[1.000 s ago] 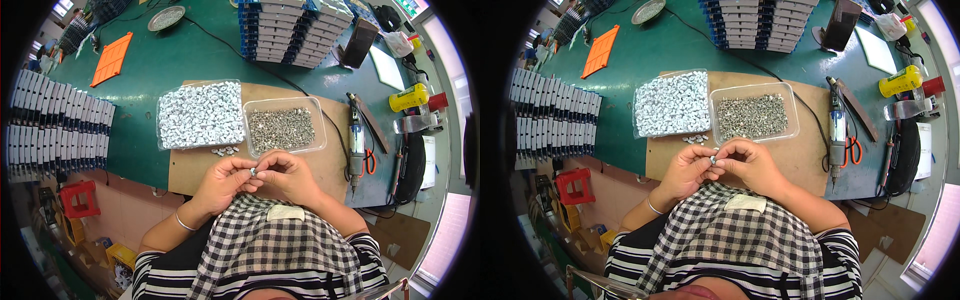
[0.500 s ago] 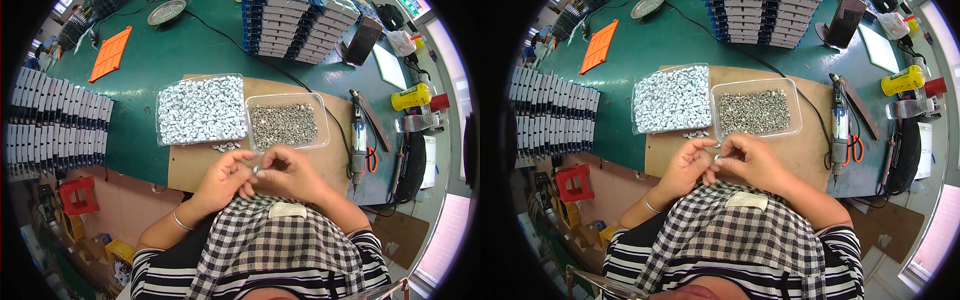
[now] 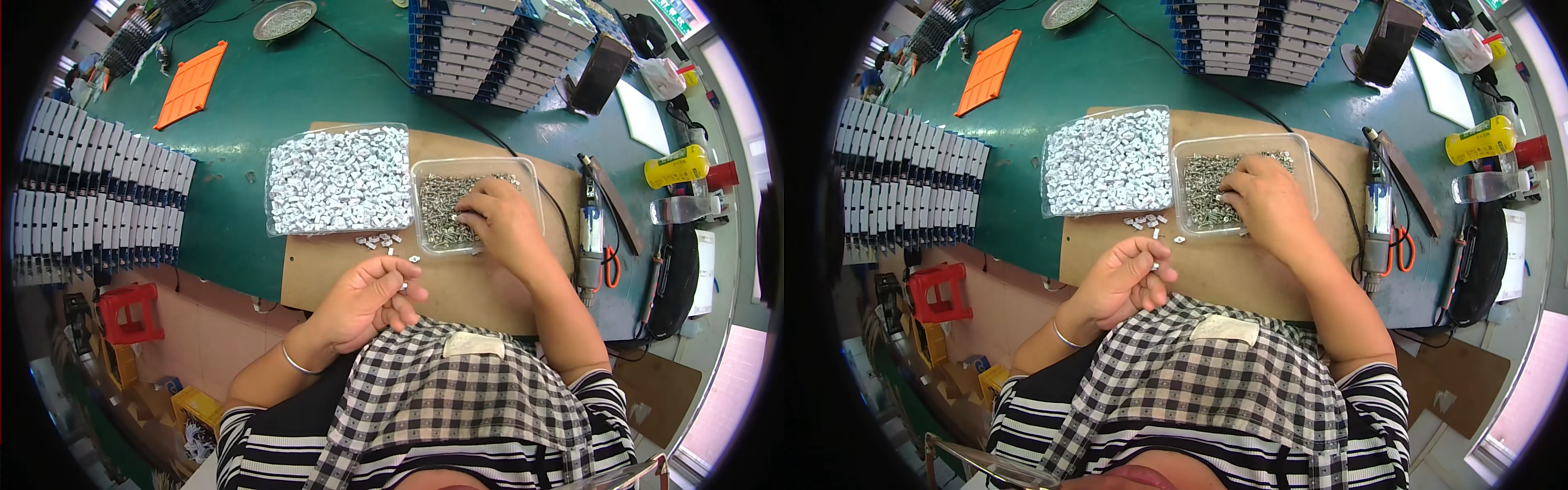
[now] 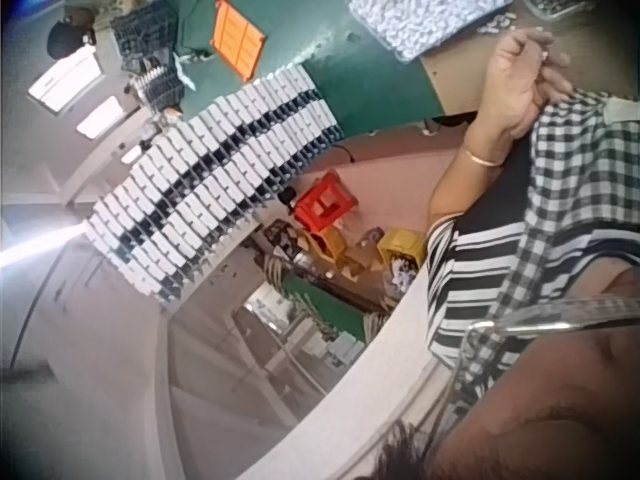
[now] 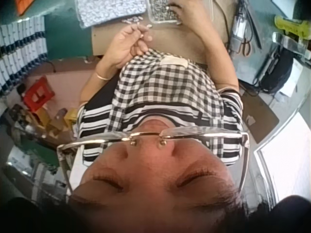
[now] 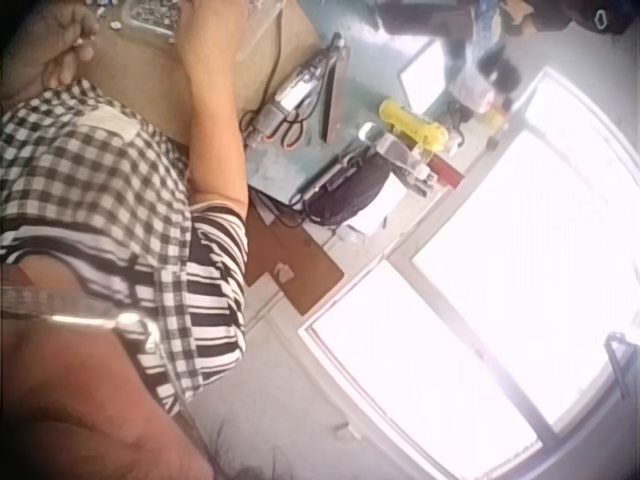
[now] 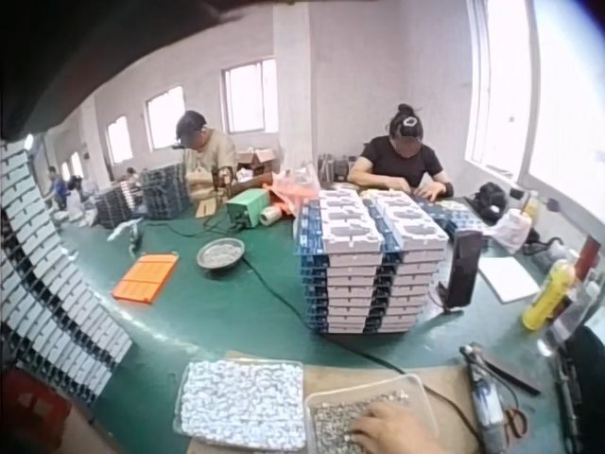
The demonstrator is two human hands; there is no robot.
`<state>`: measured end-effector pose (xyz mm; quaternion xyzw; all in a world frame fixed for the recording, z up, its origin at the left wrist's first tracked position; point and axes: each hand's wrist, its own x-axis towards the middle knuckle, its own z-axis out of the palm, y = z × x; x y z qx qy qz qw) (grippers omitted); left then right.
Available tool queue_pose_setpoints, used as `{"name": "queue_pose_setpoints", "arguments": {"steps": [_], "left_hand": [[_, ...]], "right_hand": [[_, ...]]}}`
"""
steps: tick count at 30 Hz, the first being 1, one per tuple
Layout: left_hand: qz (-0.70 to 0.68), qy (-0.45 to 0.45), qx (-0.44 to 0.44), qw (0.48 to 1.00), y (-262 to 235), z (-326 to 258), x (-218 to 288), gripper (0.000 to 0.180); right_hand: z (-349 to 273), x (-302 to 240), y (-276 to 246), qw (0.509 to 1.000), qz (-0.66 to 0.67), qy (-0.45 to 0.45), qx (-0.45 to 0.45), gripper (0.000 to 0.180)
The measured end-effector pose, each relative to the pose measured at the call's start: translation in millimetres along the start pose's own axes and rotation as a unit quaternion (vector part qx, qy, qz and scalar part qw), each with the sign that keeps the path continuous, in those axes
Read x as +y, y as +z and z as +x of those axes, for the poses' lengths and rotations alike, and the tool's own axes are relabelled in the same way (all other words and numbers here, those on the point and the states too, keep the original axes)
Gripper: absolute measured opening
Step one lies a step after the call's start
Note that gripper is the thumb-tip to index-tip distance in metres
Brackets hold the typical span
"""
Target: The person assembles small metal terminals into white plastic housings by hand, taking components from trays on a work mat.
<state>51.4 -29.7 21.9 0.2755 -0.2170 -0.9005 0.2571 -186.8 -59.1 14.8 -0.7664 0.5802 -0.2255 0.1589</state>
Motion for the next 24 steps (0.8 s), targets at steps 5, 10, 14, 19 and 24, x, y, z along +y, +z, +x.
{"name": "queue_pose_setpoints", "arguments": {"steps": [5,10,14,19,24], "left_hand": [[-0.035,-0.008,-0.059,0.998,-16,4,-10,0.026],[-0.071,0.006,0.018,0.997,2,8,-9,0.025],[0.007,0.01,0.011,1.0,2,5,-9,0.025],[-0.02,0.013,-0.008,1.0,-1,8,-10,0.018],[-0.036,0.037,0.005,0.999,-2,13,-14,0.016]], "right_hand": [[0,-3,2,0.998,0.026,0.025,0.061,0.015],[2,-1,1,0.992,0.036,0.041,0.116,0.009],[4,-7,-7,0.996,0.009,0.061,0.063,0.005],[3,-5,2,0.992,-0.033,0.044,0.113,0.004],[-5,-8,-14,0.977,0.183,0.007,0.107,0.012]]}}
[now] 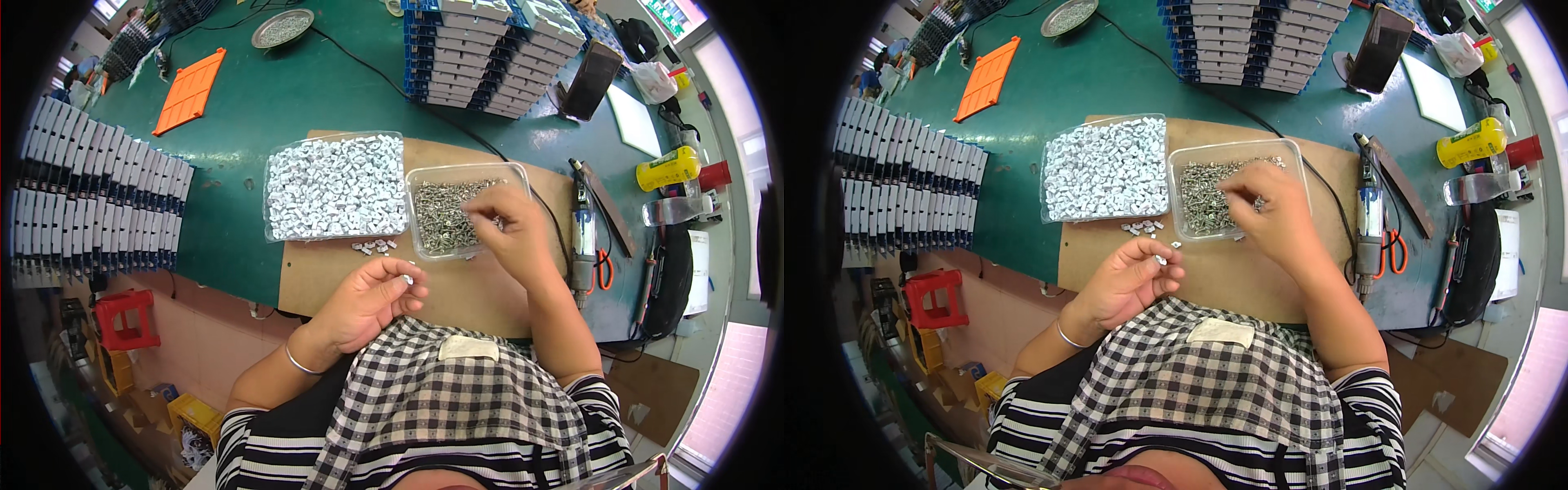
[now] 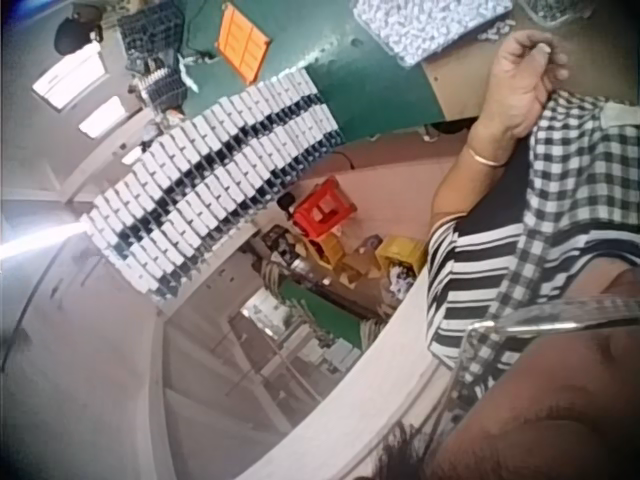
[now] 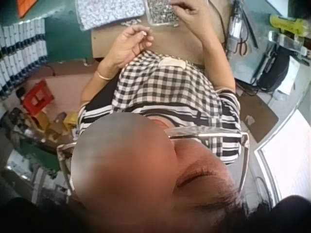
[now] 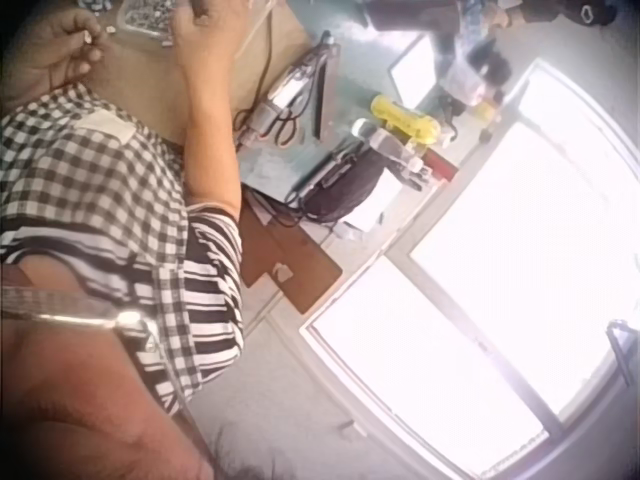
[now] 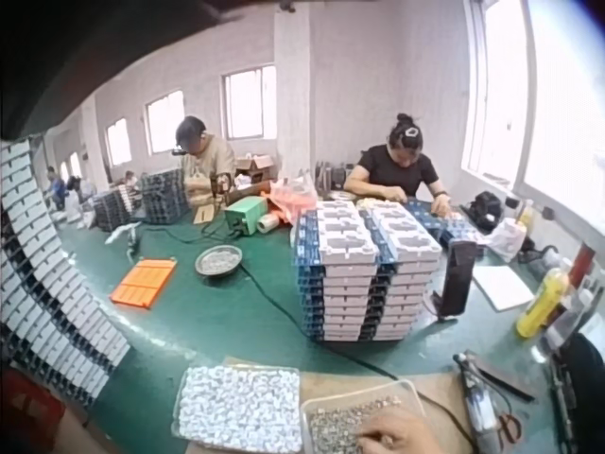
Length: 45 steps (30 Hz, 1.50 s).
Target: The person assembles small metal terminals into white plastic housings by hand, taking components from trays on a work mat.
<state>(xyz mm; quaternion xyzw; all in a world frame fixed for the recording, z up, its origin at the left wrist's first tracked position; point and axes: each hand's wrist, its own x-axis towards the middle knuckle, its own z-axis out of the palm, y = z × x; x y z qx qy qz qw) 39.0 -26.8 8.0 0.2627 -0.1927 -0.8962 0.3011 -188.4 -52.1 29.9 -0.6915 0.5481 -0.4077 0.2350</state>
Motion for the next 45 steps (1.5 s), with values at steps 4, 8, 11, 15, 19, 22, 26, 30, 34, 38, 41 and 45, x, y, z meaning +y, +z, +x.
{"name": "queue_pose_setpoints", "arguments": {"steps": [4,8,11,15,19,22,26,30,34,38,41,45], "left_hand": [[-0.047,-0.001,-0.04,0.998,-4,2,2,0.018],[-0.066,0.008,-0.038,0.997,0,4,1,0.017],[-0.041,0.01,-0.041,0.998,1,3,3,0.015],[-0.023,0.025,-0.007,0.999,1,3,0,0.012],[-0.025,0.042,-0.018,0.999,0,4,-1,0.013],[-0.011,0.057,-0.007,0.998,1,6,-2,0.014],[-0.007,0.067,-0.006,0.998,3,8,-1,0.015],[0.018,0.069,0.001,0.997,1,7,-3,0.014],[0.085,0.063,0.06,0.993,1,3,-2,0.012],[0.166,0.076,0.026,0.983,1,-2,-2,0.012],[0.179,0.096,-0.017,0.979,4,-4,-2,0.011],[0.251,0.126,-0.01,0.96,11,-2,8,0.011]], "right_hand": [[-23,-28,8,0.883,0.393,0.226,-0.121,0.008],[-33,-39,21,0.837,0.457,0.281,-0.107,0.008],[-34,-40,25,0.814,0.485,0.295,-0.125,0.01],[-36,-35,29,0.85,0.471,0.206,-0.115,0.007],[-37,-35,31,0.859,0.444,0.214,-0.14,0.003],[-37,-34,30,0.864,0.437,0.199,-0.152,0.004],[-38,-36,32,0.841,0.477,0.216,-0.137,0.005],[-39,-37,34,0.848,0.463,0.225,-0.127,0.006],[-40,-34,35,0.873,0.422,0.203,-0.136,0.005],[-41,-38,31,0.847,0.447,0.238,-0.163,0.008],[-40,-41,27,0.812,0.472,0.28,-0.198,0.012],[-37,-41,26,0.813,0.476,0.287,-0.175,0.014]]}}
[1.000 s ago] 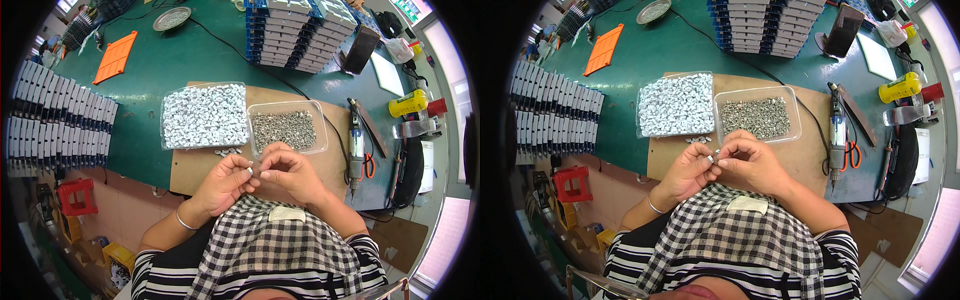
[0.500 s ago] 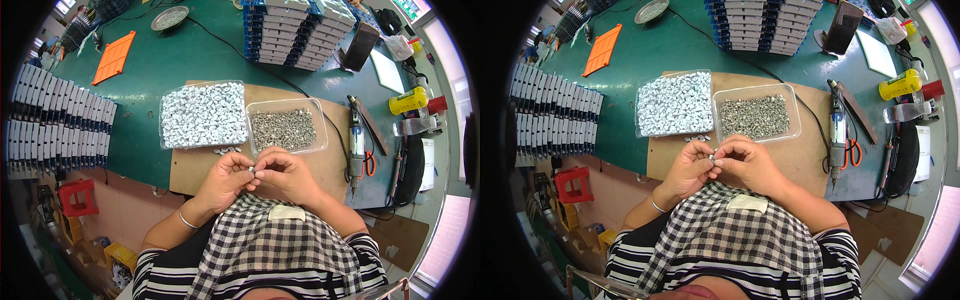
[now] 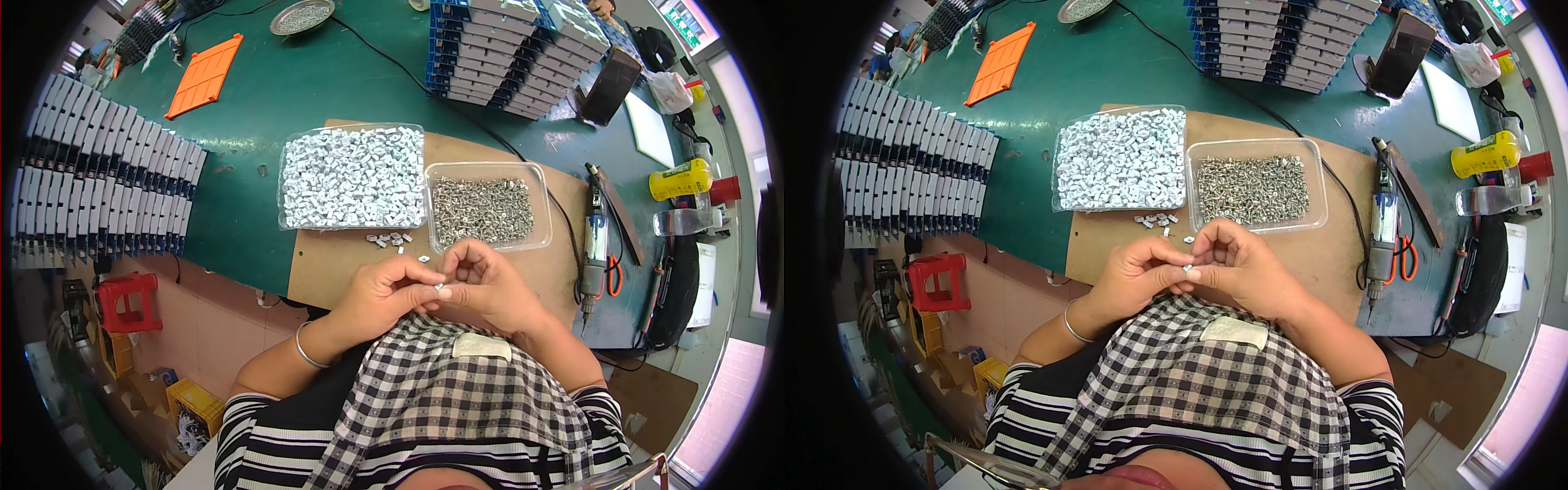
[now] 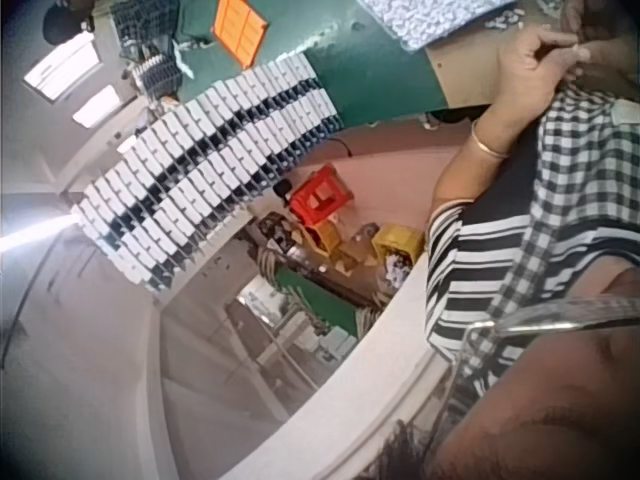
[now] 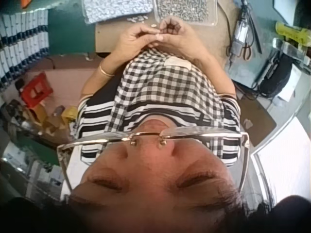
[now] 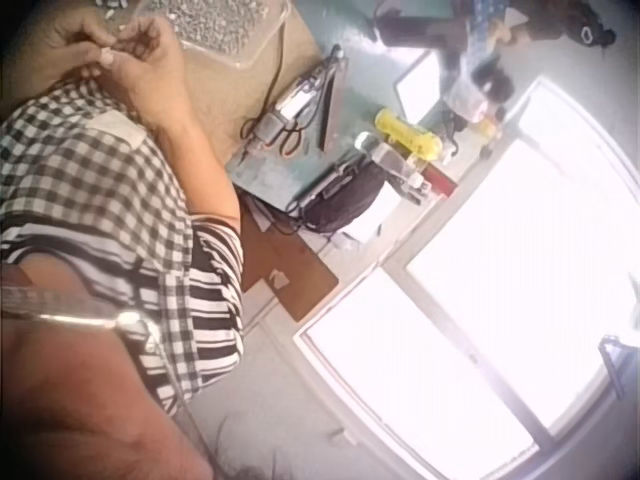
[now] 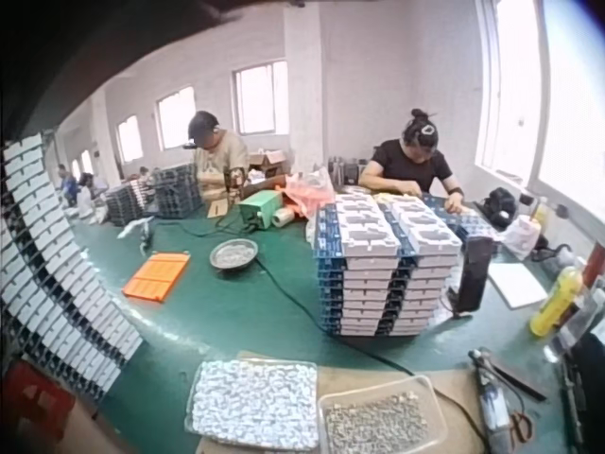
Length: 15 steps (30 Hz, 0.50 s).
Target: The person assembles small metal terminals into white plastic housings by hand, taking components from trays on a work mat.
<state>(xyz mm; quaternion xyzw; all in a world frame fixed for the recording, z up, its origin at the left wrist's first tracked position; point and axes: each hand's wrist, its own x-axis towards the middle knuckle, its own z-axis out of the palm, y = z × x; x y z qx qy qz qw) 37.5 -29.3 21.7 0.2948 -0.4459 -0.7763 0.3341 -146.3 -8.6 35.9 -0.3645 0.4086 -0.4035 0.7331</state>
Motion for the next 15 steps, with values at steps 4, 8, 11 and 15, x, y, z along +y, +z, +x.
{"name": "queue_pose_setpoints", "arguments": {"steps": [4,8,11,15], "left_hand": [[0.472,0.214,0.003,0.855,-10,13,30,0.017],[0.685,0.243,0.171,0.665,-40,32,66,0.027],[0.741,0.177,0.219,0.61,-53,43,77,0.035],[0.767,0.168,0.146,0.602,-48,56,69,0.035]], "right_hand": [[0,-34,-10,0.916,-0.395,-0.062,0.032,0.02],[11,-47,-40,0.732,-0.627,-0.242,0.114,0.025],[21,-42,-53,0.665,-0.695,-0.217,0.166,0.022],[36,-29,-53,0.666,-0.706,-0.196,0.139,0.019]]}}
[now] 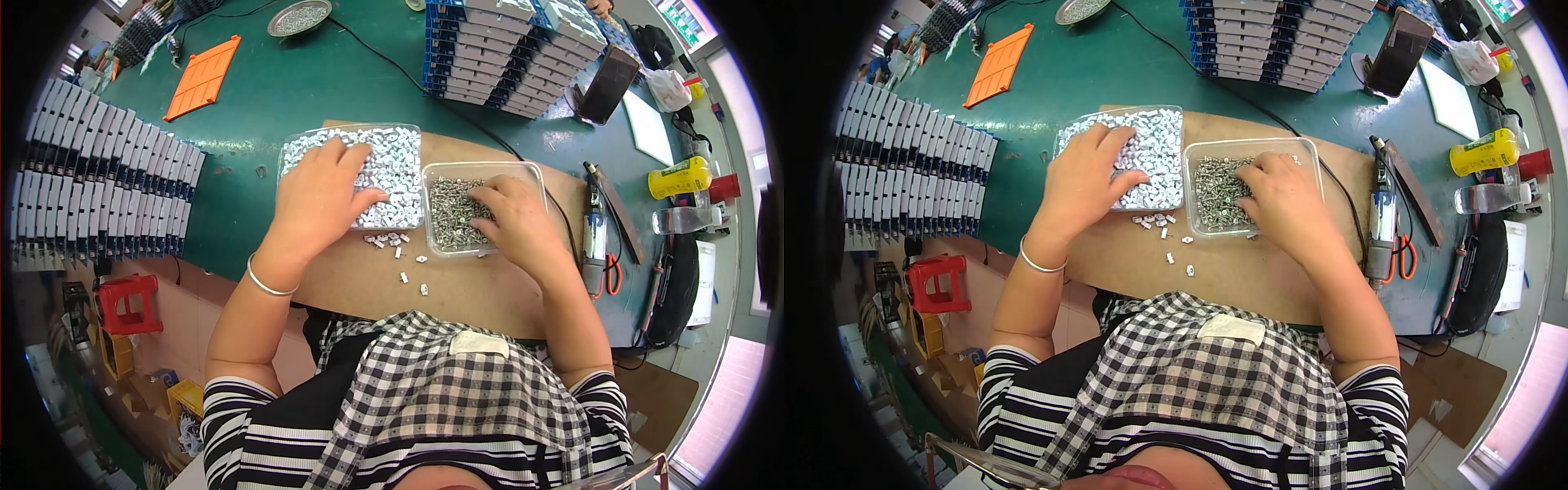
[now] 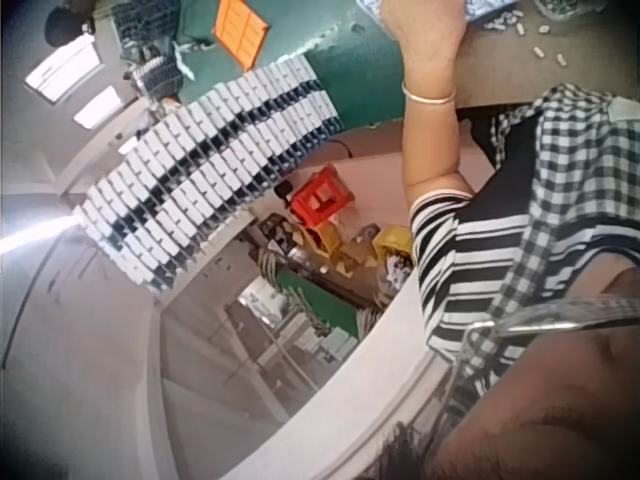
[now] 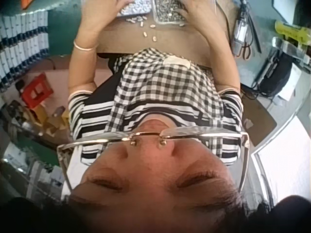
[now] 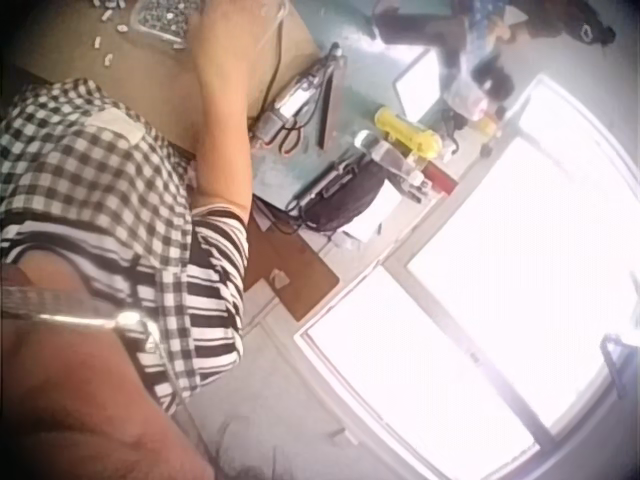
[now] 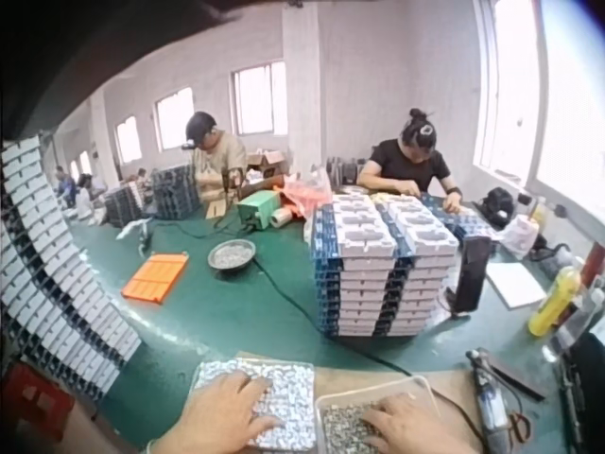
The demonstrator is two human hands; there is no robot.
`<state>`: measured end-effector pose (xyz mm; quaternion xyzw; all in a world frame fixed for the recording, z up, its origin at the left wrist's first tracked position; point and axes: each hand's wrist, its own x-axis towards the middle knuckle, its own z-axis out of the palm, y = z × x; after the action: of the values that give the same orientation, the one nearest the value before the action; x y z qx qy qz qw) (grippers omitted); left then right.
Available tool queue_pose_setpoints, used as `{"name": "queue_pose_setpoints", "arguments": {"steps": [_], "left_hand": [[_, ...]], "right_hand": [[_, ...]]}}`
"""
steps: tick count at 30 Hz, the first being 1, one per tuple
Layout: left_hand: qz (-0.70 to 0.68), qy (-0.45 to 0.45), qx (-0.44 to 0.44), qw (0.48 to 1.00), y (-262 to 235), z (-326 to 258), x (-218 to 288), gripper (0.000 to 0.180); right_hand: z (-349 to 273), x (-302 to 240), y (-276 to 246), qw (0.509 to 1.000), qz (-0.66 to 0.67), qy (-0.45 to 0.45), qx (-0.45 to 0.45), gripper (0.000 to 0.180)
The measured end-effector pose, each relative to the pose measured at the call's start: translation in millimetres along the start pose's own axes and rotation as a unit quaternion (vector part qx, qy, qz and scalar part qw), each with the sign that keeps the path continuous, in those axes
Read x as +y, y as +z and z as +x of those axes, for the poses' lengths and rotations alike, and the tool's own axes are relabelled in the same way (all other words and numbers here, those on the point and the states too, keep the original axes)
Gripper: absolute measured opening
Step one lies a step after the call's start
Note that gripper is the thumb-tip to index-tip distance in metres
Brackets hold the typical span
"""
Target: The person assembles small metal terminals into white plastic housings by hand, taking components from trays on a work mat.
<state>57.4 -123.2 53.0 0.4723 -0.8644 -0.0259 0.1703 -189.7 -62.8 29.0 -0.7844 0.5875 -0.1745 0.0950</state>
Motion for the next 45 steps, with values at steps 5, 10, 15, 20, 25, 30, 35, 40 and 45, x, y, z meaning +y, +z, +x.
{"name": "queue_pose_setpoints", "arguments": {"steps": [5,10,15,20,25,30,35,40,45], "left_hand": [[-0.033,0.013,-0.04,0.999,18,10,-10,0.026],[-0.129,0.044,0.035,0.99,13,19,-26,0.016],[-0.795,-0.208,0.014,0.57,2,12,-37,0.018],[-0.927,-0.265,-0.069,0.257,-3,-25,17,0.021],[-0.878,-0.351,-0.205,0.251,11,-60,54,0.023],[-0.873,-0.336,-0.239,0.26,25,-72,52,0.023],[-0.882,-0.323,-0.248,0.238,36,-79,52,0.025],[-0.881,-0.34,-0.233,0.233,36,-77,55,0.024],[-0.887,-0.318,-0.245,0.23,40,-77,53,0.024]], "right_hand": [[7,5,10,0.998,0.053,-0.008,-0.044,0.017],[7,10,9,0.995,0.093,0.01,0.043,0.009],[8,4,7,0.99,0.119,0.068,0.013,0.009],[5,13,9,0.981,0.176,0.079,0.003,0.011],[7,9,8,0.992,0.094,-0.008,0.083,0.01],[6,7,6,0.984,0.128,0.052,0.117,0.011],[2,7,3,0.979,0.146,0.053,0.135,0.011],[-16,-11,-12,0.84,0.51,0.186,-0.002,0.012],[-39,-42,-6,0.728,0.665,0.148,-0.077,0.009]]}}
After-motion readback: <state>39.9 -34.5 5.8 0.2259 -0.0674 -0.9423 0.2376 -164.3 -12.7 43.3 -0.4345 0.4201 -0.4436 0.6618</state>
